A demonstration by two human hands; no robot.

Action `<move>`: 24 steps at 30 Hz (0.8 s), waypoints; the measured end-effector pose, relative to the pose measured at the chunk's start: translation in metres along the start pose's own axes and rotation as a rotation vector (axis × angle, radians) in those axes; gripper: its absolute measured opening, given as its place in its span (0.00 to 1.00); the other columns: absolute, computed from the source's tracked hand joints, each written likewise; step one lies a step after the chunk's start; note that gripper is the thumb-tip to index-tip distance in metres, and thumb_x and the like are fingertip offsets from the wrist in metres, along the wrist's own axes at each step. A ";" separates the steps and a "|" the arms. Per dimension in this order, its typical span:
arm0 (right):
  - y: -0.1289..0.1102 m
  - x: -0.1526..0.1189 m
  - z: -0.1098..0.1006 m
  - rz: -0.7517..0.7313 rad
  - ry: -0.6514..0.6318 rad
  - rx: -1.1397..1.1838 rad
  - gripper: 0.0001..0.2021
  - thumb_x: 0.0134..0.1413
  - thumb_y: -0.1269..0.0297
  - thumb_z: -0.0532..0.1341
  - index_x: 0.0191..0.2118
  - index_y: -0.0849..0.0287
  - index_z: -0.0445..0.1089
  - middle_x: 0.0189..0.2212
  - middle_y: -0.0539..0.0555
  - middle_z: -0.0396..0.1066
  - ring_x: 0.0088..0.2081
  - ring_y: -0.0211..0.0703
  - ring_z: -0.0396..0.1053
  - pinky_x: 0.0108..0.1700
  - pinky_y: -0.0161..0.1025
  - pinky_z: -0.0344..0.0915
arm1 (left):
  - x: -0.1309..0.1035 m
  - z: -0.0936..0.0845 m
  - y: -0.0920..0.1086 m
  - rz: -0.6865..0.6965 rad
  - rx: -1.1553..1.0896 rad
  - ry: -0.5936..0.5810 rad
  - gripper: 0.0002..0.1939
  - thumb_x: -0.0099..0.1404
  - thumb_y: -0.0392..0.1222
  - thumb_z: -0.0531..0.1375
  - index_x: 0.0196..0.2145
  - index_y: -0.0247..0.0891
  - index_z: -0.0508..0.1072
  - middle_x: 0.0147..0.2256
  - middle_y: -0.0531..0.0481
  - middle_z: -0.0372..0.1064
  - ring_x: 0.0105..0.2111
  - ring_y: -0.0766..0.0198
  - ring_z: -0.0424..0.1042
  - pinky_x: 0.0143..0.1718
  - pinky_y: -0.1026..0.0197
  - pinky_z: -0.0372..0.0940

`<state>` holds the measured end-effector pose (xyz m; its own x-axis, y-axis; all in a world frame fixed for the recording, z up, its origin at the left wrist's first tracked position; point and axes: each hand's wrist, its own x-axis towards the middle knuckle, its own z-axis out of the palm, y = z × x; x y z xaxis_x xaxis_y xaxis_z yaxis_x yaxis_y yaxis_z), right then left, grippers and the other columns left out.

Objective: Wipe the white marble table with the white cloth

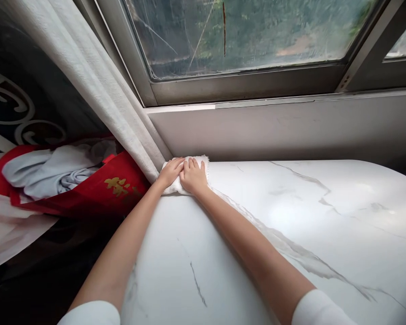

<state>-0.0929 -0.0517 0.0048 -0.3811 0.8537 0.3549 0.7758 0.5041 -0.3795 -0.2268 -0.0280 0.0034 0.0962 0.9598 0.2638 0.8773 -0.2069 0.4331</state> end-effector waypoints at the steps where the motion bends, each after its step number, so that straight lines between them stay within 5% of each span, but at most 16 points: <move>1: -0.001 -0.004 -0.002 -0.011 -0.021 0.003 0.24 0.62 0.65 0.42 0.60 0.71 0.56 0.62 0.66 0.53 0.63 0.52 0.46 0.62 0.57 0.37 | -0.005 0.000 0.002 -0.015 0.015 0.003 0.23 0.66 0.43 0.43 0.54 0.38 0.67 0.58 0.46 0.62 0.59 0.59 0.58 0.62 0.51 0.45; 6: -0.017 -0.043 -0.016 -0.057 -0.072 0.001 0.25 0.62 0.64 0.43 0.61 0.71 0.55 0.63 0.66 0.52 0.64 0.53 0.46 0.63 0.56 0.37 | -0.056 -0.009 0.017 -0.045 0.094 0.004 0.24 0.67 0.43 0.41 0.56 0.36 0.64 0.59 0.45 0.59 0.61 0.59 0.55 0.63 0.50 0.44; 16: -0.063 -0.184 -0.067 -0.259 -0.250 0.146 0.28 0.63 0.60 0.44 0.65 0.71 0.48 0.65 0.67 0.43 0.66 0.53 0.36 0.64 0.58 0.32 | -0.227 -0.032 0.070 -0.031 0.198 0.011 0.25 0.69 0.45 0.39 0.61 0.39 0.58 0.61 0.47 0.56 0.62 0.60 0.51 0.63 0.49 0.46; 20: -0.051 -0.219 -0.092 -0.310 -0.341 0.196 0.29 0.64 0.58 0.43 0.66 0.70 0.45 0.66 0.65 0.39 0.67 0.52 0.31 0.65 0.58 0.29 | -0.255 -0.024 0.103 -0.042 0.196 0.001 0.26 0.70 0.44 0.39 0.62 0.39 0.55 0.62 0.47 0.54 0.63 0.60 0.48 0.64 0.48 0.44; 24: -0.038 -0.222 -0.102 -0.284 -0.408 0.204 0.31 0.63 0.56 0.44 0.66 0.69 0.43 0.67 0.64 0.36 0.67 0.52 0.28 0.65 0.58 0.28 | -0.247 -0.020 0.118 -0.010 0.161 -0.045 0.25 0.69 0.43 0.40 0.62 0.40 0.56 0.62 0.47 0.54 0.63 0.60 0.49 0.64 0.48 0.43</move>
<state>0.0136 -0.2736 0.0269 -0.7576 0.6410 0.1227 0.5156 0.7031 -0.4897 -0.1563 -0.2933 0.0063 0.1049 0.9699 0.2199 0.9419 -0.1679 0.2909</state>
